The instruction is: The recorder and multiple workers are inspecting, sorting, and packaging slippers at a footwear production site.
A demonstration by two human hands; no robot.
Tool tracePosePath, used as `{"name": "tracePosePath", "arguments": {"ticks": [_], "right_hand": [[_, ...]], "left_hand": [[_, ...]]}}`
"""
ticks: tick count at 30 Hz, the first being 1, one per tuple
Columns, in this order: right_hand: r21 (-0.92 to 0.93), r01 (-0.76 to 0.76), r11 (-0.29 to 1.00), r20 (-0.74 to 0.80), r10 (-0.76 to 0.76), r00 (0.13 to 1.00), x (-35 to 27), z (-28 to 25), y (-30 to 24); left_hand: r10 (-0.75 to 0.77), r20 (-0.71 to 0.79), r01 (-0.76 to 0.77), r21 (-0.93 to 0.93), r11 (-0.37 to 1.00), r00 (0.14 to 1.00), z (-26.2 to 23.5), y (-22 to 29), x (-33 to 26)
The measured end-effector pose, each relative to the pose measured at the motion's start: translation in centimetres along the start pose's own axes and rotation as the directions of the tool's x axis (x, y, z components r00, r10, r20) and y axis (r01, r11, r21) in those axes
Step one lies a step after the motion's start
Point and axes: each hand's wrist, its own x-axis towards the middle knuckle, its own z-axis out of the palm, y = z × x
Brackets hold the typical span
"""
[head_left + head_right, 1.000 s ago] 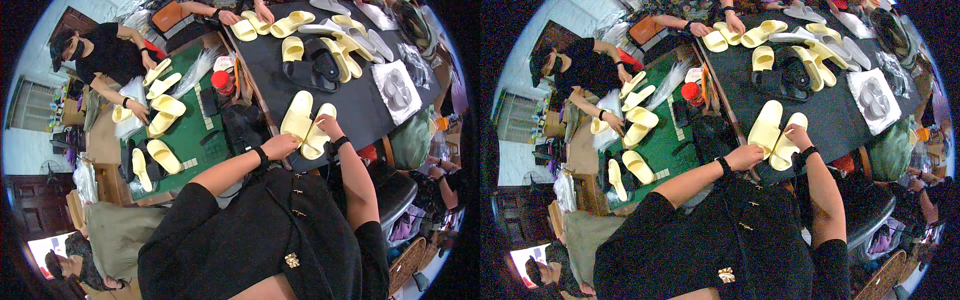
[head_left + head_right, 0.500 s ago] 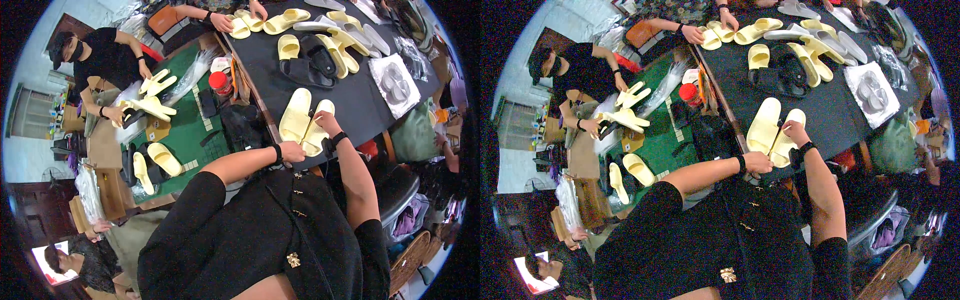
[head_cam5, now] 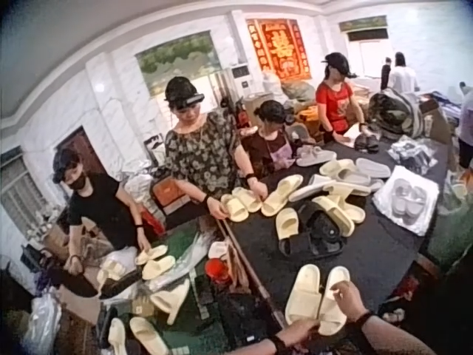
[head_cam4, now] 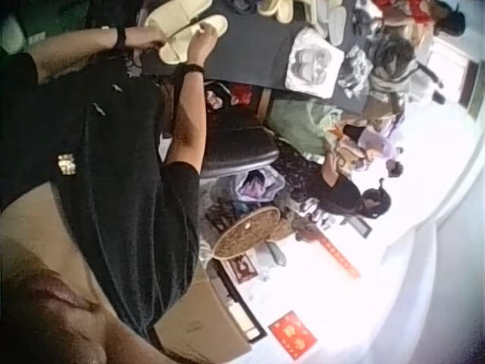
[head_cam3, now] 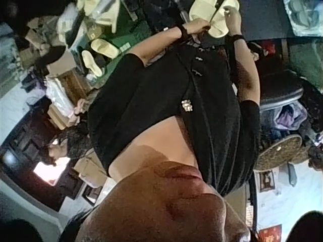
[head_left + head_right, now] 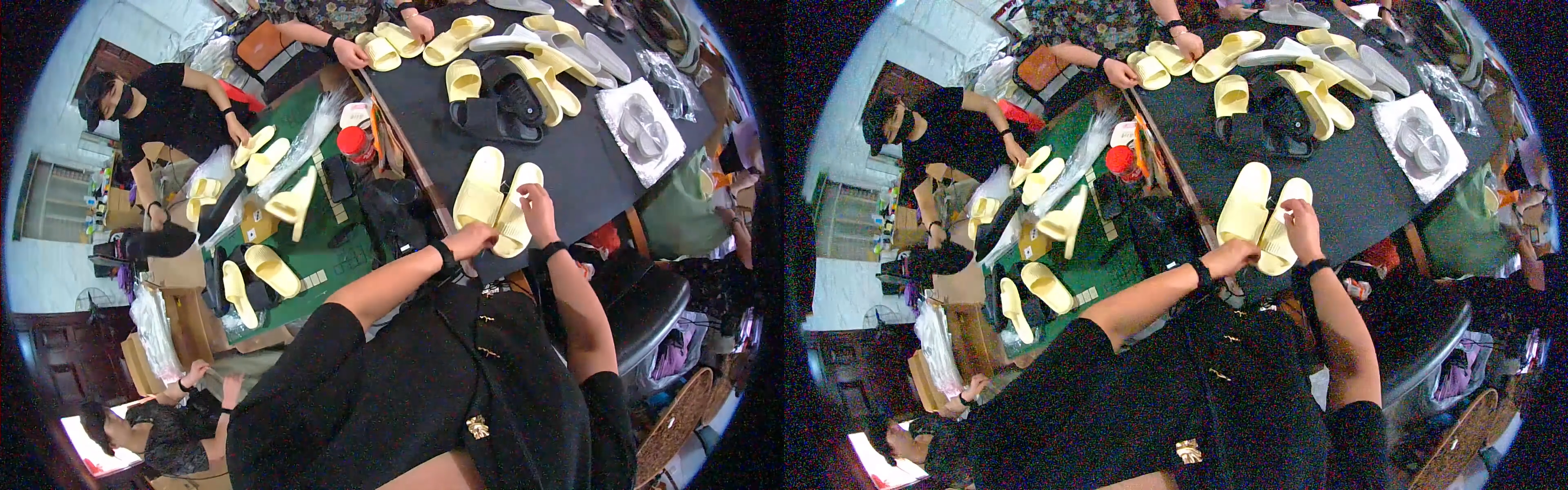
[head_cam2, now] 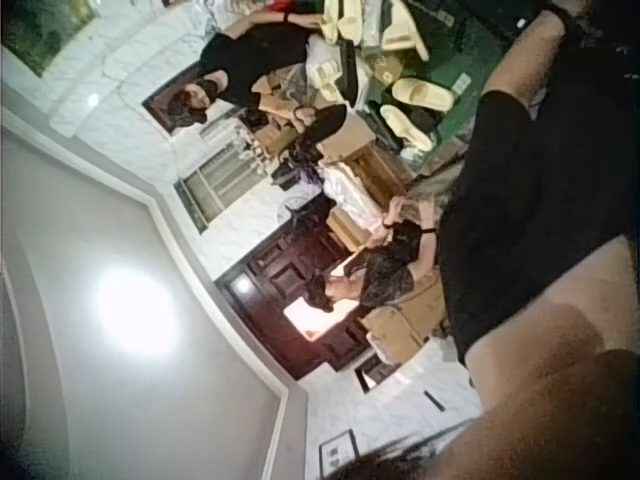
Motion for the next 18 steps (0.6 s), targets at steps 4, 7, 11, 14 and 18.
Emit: {"name": "tracePosePath", "arguments": {"ticks": [4, 7, 11, 14, 18], "right_hand": [[0.134, -0.025, 0.991, 0.179, 0.001, 0.984, -2.6, -0.3, -3.6], [0.224, -0.096, 0.970, 0.335, 0.016, 0.942, -3.9, 0.7, -4.3], [0.404, -0.264, 0.876, 0.434, 0.071, 0.898, -4.3, 2.6, -3.4], [0.365, -0.235, 0.901, 0.364, 0.094, 0.927, -4.1, 2.8, -2.4], [0.380, -0.285, 0.880, 0.400, 0.121, 0.909, -4.3, 2.4, -2.5]], "left_hand": [[-0.384, 0.083, 0.343, -0.647, 0.681, 0.920, -2.8, 0.2, -0.4], [-0.442, 0.052, 0.315, -0.775, 0.548, 0.895, -3.7, 0.5, -0.1], [-0.404, 0.080, 0.255, -0.879, 0.402, 0.911, -3.0, -0.9, -0.3], [-0.458, 0.032, 0.266, -0.850, 0.456, 0.888, -2.6, -1.0, -0.6], [-0.516, 0.009, 0.252, -0.880, 0.403, 0.857, -1.9, -0.4, -0.8]]}}
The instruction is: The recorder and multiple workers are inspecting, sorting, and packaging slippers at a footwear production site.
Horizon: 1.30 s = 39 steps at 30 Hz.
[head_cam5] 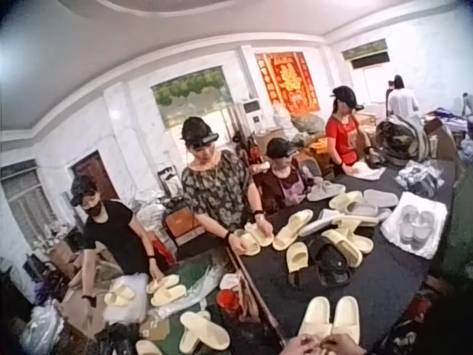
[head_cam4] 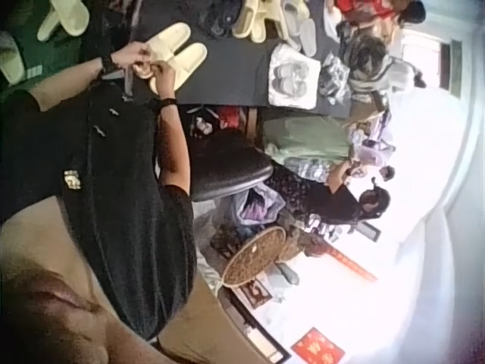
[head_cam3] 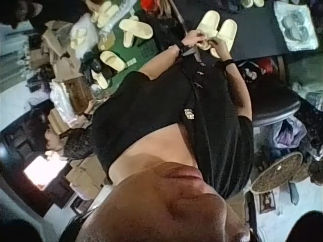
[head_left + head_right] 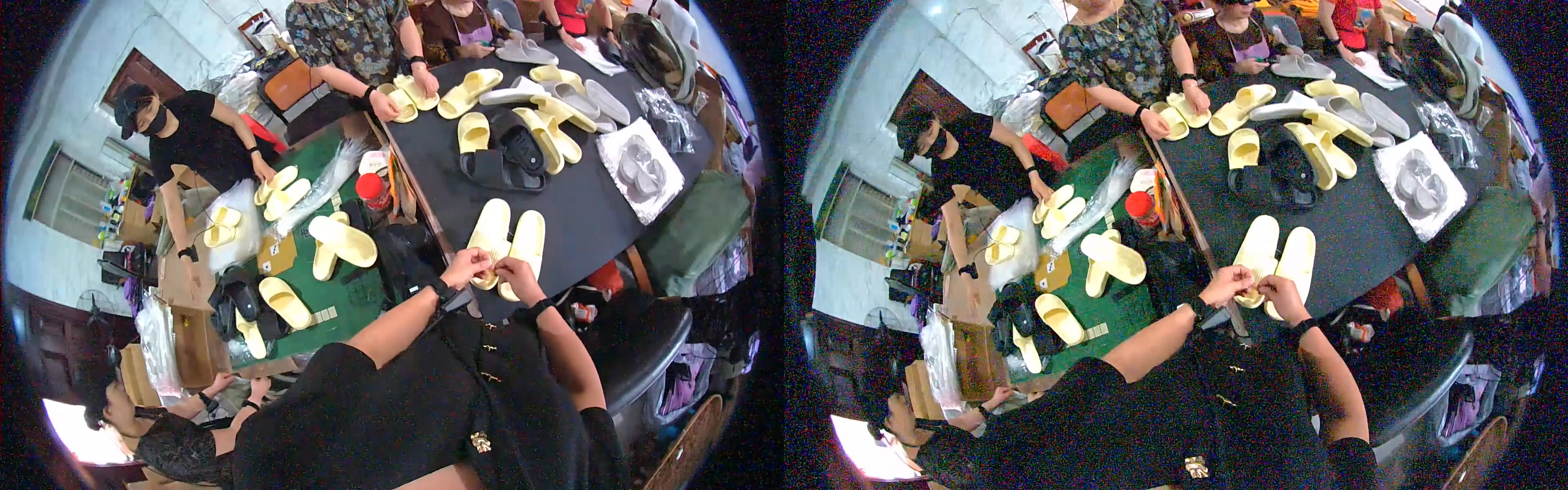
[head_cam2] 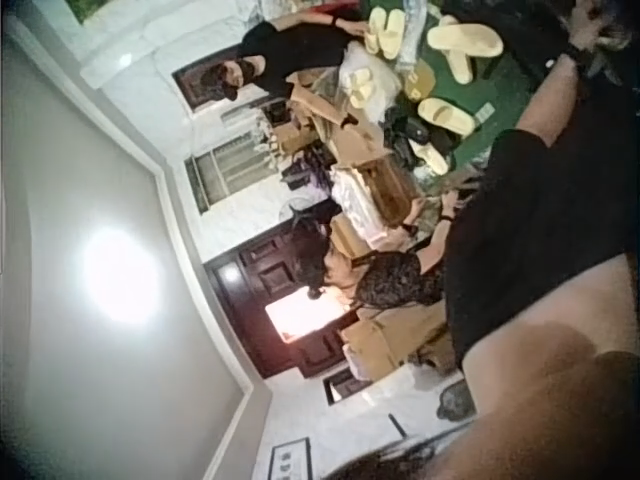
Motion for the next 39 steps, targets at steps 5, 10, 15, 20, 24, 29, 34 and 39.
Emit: {"name": "tracePosePath", "arguments": {"ticks": [5, 10, 15, 20, 24, 29, 34, 39], "right_hand": [[0.053, 0.012, 0.999, -0.053, -0.009, 0.999, -0.3, 0.1, 0.4], [0.127, -0.037, 0.991, -0.091, 0.049, 0.995, -0.5, -0.4, -0.1], [0.142, -0.069, 0.987, -0.069, 0.079, 0.994, -0.5, -0.7, -1.4], [0.048, -0.046, 0.998, -0.061, 0.049, 0.997, -0.1, -0.6, -1.6], [0.034, -0.058, 0.998, -0.013, 0.058, 0.998, 0.1, -0.7, -3.1], [-0.132, -0.004, 0.991, -0.068, -0.005, 0.998, -0.4, -0.8, 1.8], [-0.289, 0.111, 0.951, -0.015, -0.120, 0.993, -0.5, 2.1, 3.1], [-0.249, -0.027, 0.968, -0.025, 0.021, 0.999, -1.6, 1.6, 0.5]], "left_hand": [[-0.006, -0.107, -0.009, -0.142, 0.990, 0.994, 0.3, -0.8, 0.0], [0.004, -0.176, -0.033, -0.161, 0.986, 0.984, -0.8, -0.9, 0.0], [-0.048, -0.203, 0.006, -0.199, 0.980, 0.978, -0.7, -0.4, -0.2], [-0.094, -0.172, 0.047, -0.264, 0.963, 0.981, -0.7, -0.7, 0.6], [-0.065, -0.162, 0.034, -0.190, 0.981, 0.985, -0.2, -0.4, 0.8], [-0.067, -0.088, 0.092, 0.324, 0.942, 0.994, 1.9, 1.6, 0.4], [-0.061, -0.120, 0.073, 0.097, 0.993, 0.991, -2.3, -3.7, 0.2], [-0.226, -0.147, 0.207, -0.138, 0.969, 0.963, -2.1, -3.6, 0.1]]}}
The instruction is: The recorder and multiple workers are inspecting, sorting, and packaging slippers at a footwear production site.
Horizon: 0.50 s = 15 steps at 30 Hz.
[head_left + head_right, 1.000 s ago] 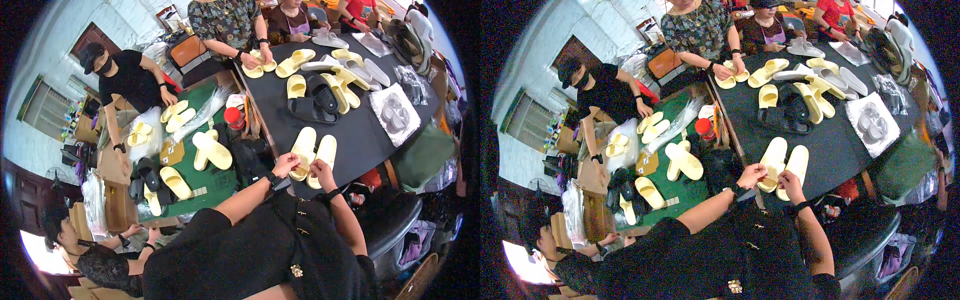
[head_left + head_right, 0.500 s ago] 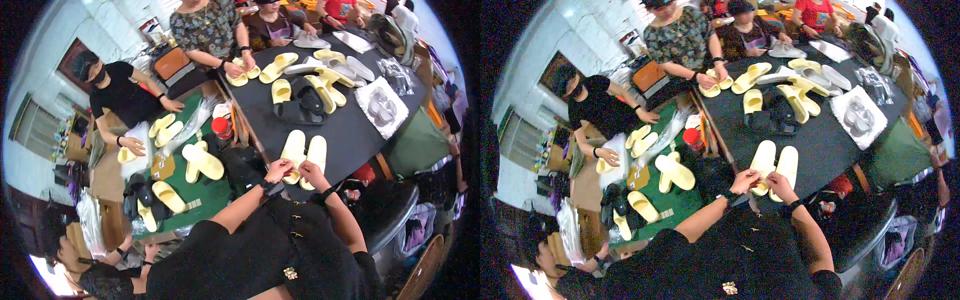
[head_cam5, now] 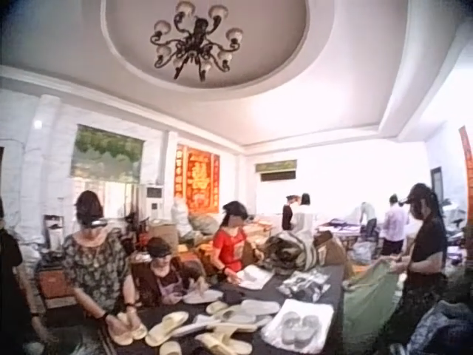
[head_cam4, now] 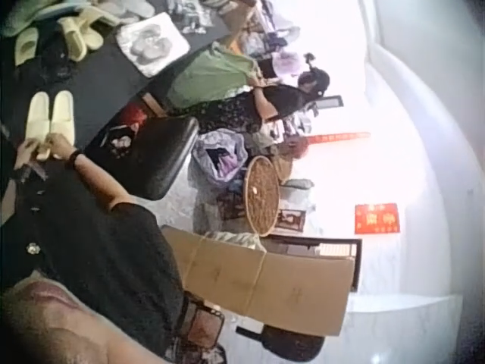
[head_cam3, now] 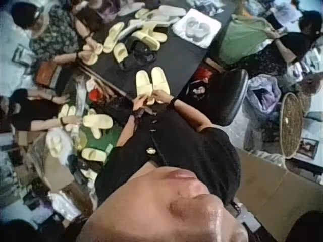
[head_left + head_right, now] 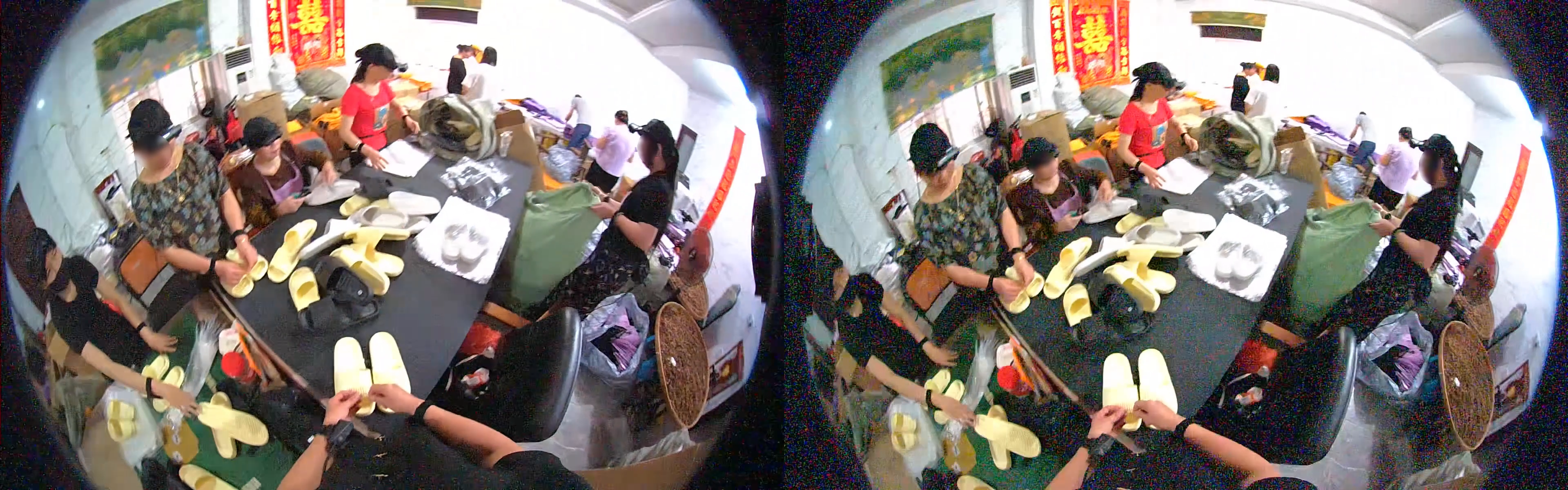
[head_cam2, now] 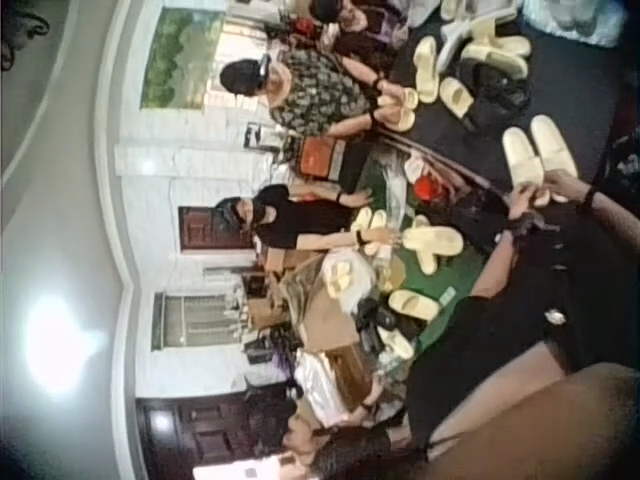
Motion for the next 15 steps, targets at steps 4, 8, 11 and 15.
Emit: {"name": "tracePosePath", "arguments": {"ticks": [4, 8, 11, 15], "right_hand": [[0.080, -0.007, 0.997, -0.022, 0.009, 1.000, -0.2, -0.8, -0.3], [0.026, 0.047, 0.999, -0.033, -0.046, 0.998, 0.2, -1.1, -0.5], [-0.042, 0.115, 0.992, -0.106, -0.119, 0.987, 0.9, -0.7, 0.4], [-0.056, 0.037, 0.998, -0.057, -0.041, 0.998, 1.2, -0.6, 0.3]], "left_hand": [[-0.054, -0.043, 0.050, -0.096, 0.994, 0.998, 1.8, 1.1, 0.0], [-0.018, 0.010, 0.019, -0.048, 0.999, 1.000, 2.6, 1.8, 0.4], [0.009, -0.029, -0.006, 0.105, 0.994, 1.000, 3.4, 3.4, -0.3], [0.049, -0.021, -0.053, -0.204, 0.978, 0.999, 1.9, 1.6, 0.5]]}}
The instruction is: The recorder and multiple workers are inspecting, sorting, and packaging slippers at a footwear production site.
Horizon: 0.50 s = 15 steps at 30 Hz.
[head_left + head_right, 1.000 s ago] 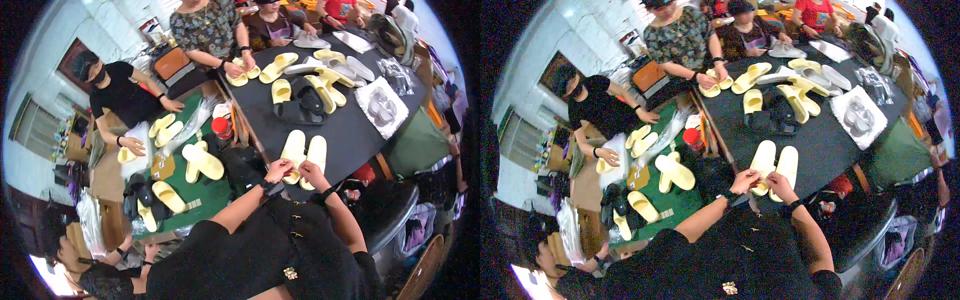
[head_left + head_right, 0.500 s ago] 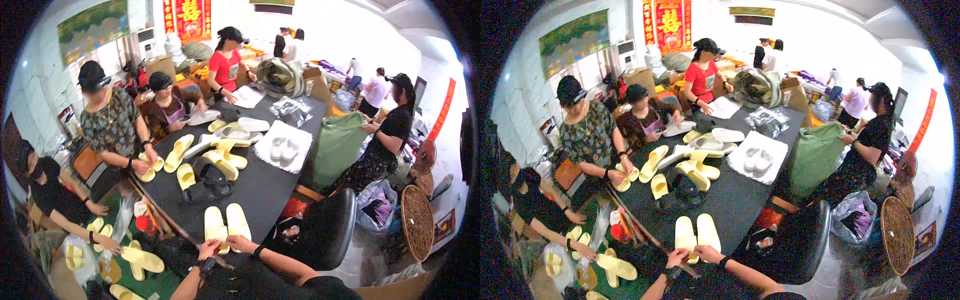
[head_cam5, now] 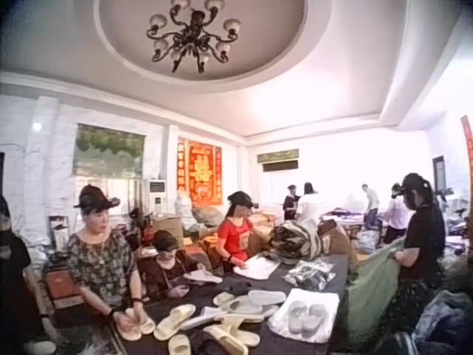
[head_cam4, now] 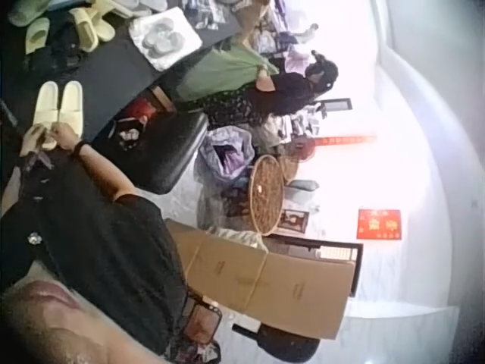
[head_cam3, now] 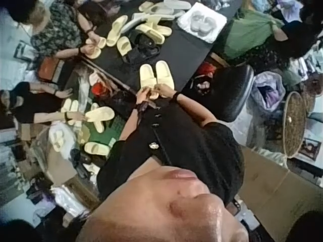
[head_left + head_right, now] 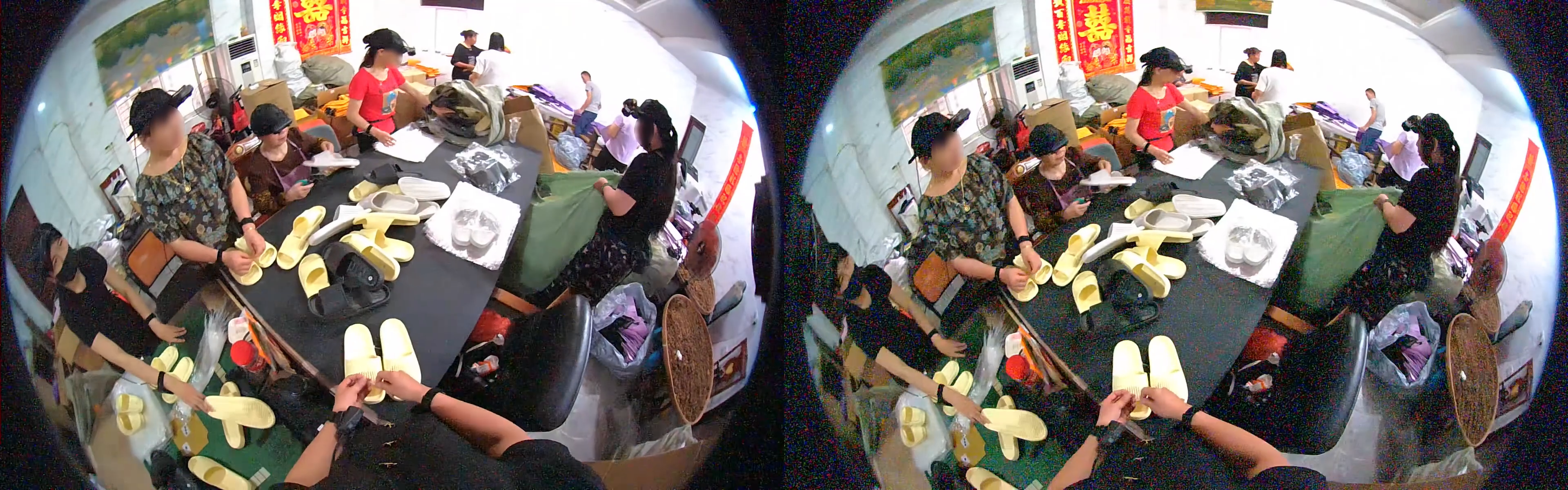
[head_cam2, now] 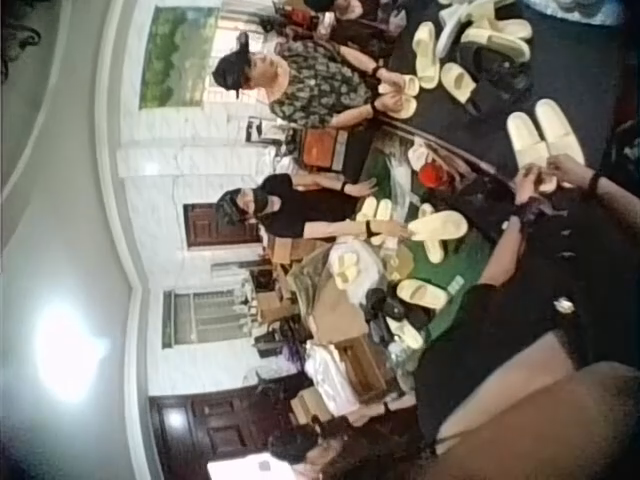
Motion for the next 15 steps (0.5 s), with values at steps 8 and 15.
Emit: {"name": "tracePosePath", "arguments": {"ticks": [8, 15], "right_hand": [[0.032, 0.001, 1.000, -0.040, 0.001, 0.999, -0.3, -0.2, -1.5], [0.031, 0.006, 1.000, -0.024, -0.005, 1.000, -0.2, -0.2, -0.9]], "left_hand": [[-0.039, -0.032, 0.040, 0.038, 0.998, 0.999, 0.2, -0.5, -0.1], [0.025, -0.015, -0.024, 0.088, 0.996, 1.000, 0.2, -0.5, -0.3]]}}
